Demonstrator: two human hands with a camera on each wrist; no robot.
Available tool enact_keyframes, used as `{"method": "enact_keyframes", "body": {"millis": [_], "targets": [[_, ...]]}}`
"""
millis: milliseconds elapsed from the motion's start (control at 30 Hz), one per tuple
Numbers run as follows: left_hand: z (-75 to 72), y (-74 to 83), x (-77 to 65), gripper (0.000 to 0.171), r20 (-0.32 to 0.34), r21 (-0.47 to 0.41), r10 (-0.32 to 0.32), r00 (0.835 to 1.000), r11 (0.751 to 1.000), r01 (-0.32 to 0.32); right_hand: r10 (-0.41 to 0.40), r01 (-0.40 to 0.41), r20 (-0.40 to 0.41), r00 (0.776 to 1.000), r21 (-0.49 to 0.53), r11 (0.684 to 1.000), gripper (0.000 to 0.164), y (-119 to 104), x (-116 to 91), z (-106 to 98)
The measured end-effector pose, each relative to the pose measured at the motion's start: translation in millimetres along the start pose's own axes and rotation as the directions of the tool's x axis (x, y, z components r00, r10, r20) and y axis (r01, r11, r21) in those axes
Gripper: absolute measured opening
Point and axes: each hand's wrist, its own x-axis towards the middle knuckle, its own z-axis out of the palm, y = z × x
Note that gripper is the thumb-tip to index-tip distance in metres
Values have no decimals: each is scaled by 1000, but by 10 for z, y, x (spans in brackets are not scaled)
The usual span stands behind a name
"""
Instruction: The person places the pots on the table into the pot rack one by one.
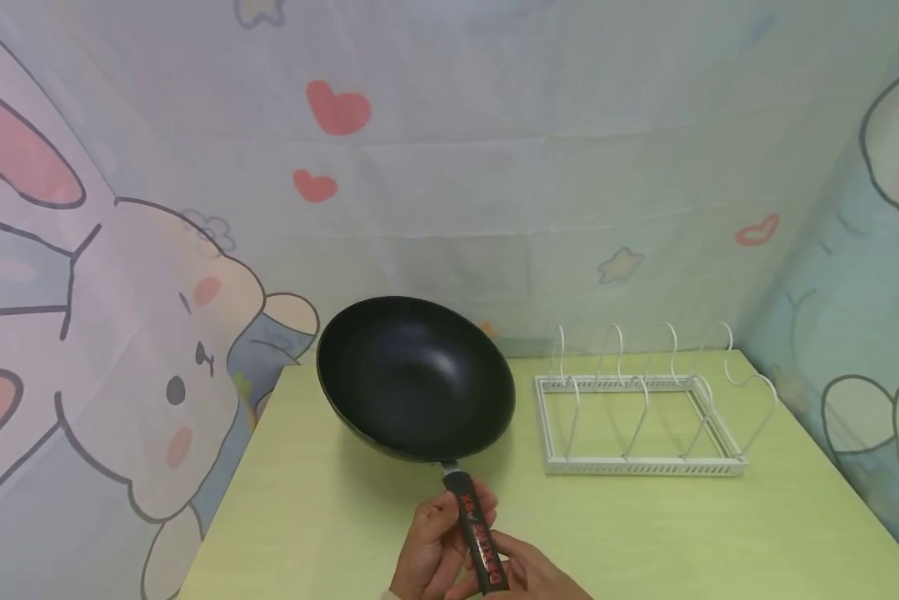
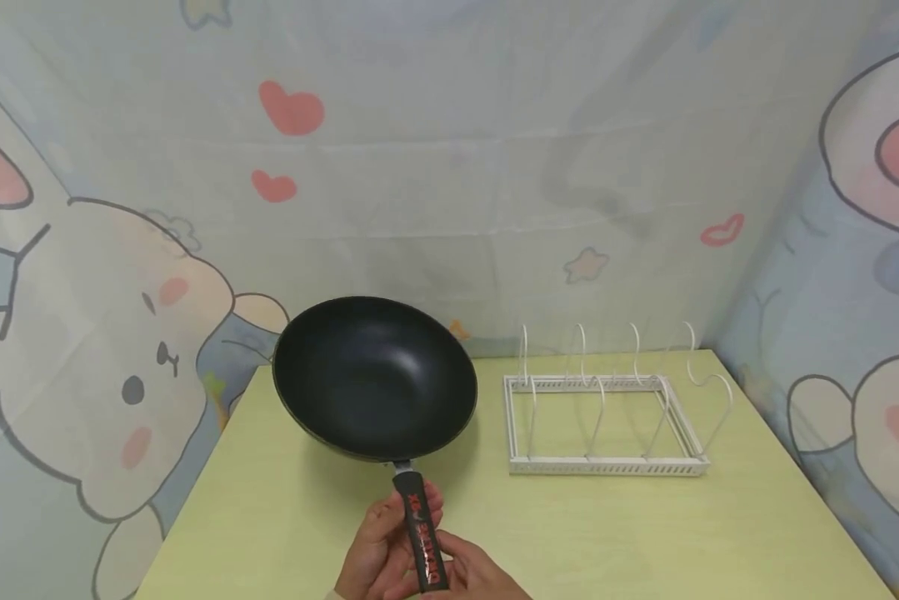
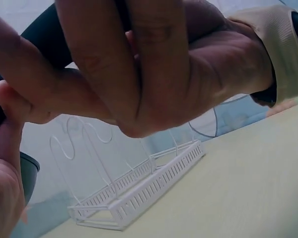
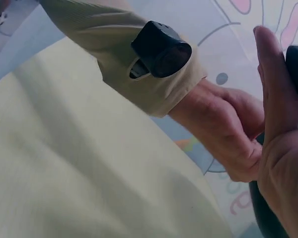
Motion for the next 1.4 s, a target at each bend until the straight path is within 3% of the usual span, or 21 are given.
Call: {"method": "enact_keyframes", "body": {"millis": [200,300,433,633,767,900,1033,1133,1267,1400], "targets": [[73,28,25,33,-58,70,-45,997,996,49,-36,32,36,999,97,995,45,89,-39,-93],[77,29,19,30,-67,107,-56,996,992,63,-39,35,36,999,86,996,33,167,-49,-159],[101,40,25,26,-56,188,-60,997,980,70,-67,63,68,995,57,996,32,269,-83,-260],[182,61,100,19,-91,333,-39,995,941,68,-60,60,-19,998,-7,998,32,115,-149,-206],[248,57,151,29,-186,476,-4,983,874,93,-33,12,-178,983,-122,993,33,-38,-181,-86],[302,37,205,32,-250,610,55,967,784,113,-18,-100,-382,924,-289,952,50,-106,-190,34],[355,38,245,22,-238,703,121,964,706,84,-64,-174,-484,873,-432,885,61,-121,-168,130],[399,58,274,18,-207,743,155,966,667,52,-100,-160,-487,868,-465,871,61,-130,-151,164],[453,110,303,20,-192,745,167,967,666,33,-147,-66,-436,888,-438,897,64,-143,-138,181],[485,157,324,22,-202,710,145,969,703,43,-196,28,-373,907,-411,911,65,-152,-136,195]]}}
